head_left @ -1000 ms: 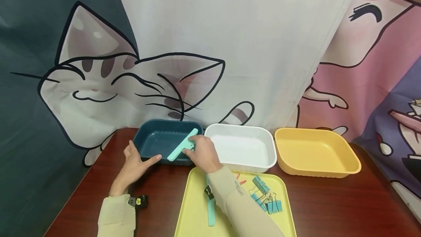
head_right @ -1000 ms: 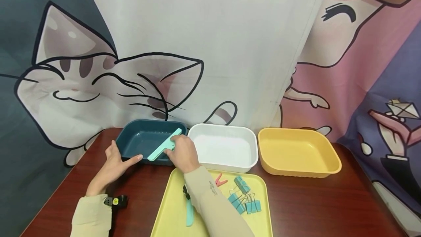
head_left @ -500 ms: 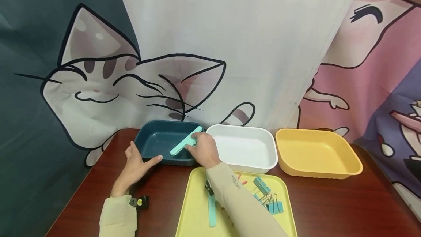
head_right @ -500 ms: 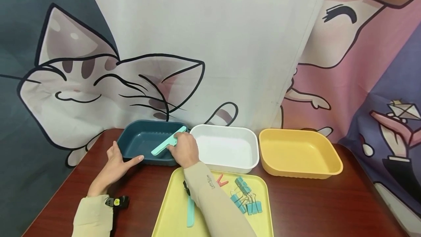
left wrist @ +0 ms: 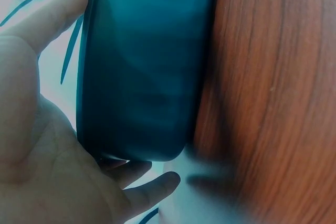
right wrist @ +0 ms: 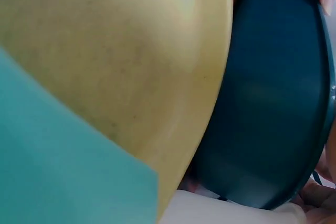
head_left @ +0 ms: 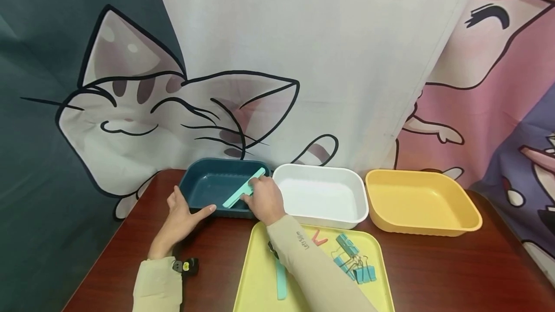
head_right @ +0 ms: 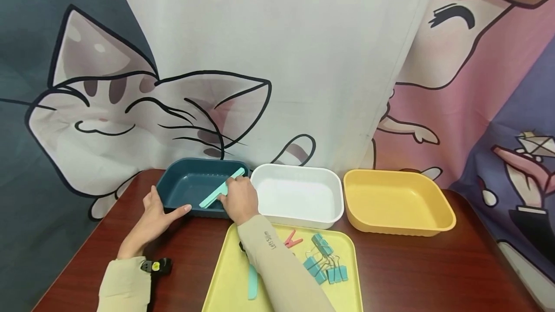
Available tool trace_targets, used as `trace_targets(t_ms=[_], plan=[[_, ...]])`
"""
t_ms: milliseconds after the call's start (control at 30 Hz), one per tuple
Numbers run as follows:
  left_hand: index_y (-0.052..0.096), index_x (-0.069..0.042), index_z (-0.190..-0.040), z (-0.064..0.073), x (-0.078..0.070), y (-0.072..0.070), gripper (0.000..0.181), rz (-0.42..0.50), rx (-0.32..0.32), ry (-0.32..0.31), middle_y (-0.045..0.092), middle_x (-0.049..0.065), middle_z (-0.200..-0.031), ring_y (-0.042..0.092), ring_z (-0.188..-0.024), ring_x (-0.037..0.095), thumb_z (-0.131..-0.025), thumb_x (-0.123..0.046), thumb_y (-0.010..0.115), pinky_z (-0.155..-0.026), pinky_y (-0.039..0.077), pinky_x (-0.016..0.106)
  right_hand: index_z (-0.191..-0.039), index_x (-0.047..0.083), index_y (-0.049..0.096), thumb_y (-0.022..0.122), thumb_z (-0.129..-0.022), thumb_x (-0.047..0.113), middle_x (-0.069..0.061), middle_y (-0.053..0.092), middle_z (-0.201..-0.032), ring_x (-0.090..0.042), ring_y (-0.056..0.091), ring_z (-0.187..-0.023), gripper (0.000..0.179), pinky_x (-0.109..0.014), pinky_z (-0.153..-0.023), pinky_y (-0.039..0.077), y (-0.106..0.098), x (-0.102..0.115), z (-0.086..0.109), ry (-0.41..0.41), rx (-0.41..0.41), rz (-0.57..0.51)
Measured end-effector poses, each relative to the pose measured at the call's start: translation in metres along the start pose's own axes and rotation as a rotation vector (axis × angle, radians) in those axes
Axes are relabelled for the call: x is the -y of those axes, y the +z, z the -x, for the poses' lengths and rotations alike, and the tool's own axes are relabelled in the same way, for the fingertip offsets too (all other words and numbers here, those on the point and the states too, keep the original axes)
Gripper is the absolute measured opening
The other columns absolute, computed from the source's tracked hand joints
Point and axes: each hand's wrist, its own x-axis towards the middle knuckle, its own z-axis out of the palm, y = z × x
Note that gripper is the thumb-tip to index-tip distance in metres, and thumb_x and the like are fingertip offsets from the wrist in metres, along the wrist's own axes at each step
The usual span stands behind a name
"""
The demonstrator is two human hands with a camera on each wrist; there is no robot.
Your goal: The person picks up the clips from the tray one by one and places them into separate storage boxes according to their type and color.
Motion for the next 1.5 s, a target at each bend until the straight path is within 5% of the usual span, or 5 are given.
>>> trace_targets(t_ms=[800, 1500], plan=[[-0.031, 0.001, -0.150, 0.000, 0.001, 0.001, 0.130, 0.001, -0.010, 0.015, -0.016, 0.033, -0.157, 0.015, -0.140, 0.055, -0.089, -0.055, 0.069, -0.109, 0.023, 0.071, -0.095, 0.008, 0.076, 0.084, -0.083, 0.032, -0.006, 0.071, -0.087, -0.021, 0.068, -0.086, 0.028, -0.033, -0.075, 0.058, 0.001, 0.005, -0.011, -0.066, 0.174, 0.150], [-0.033, 0.001, -0.149, -0.002, -0.002, 0.001, 0.131, 0.002, -0.004, -0.002, -0.018, 0.032, -0.157, 0.014, -0.140, 0.054, -0.089, -0.054, 0.070, -0.110, 0.024, 0.070, -0.092, 0.008, 0.076, 0.074, -0.091, 0.022, -0.007, 0.073, -0.090, -0.021, 0.069, -0.087, 0.014, -0.037, -0.078, 0.058, 0.001, 0.008, -0.022, -0.021, 0.352, 0.194]])
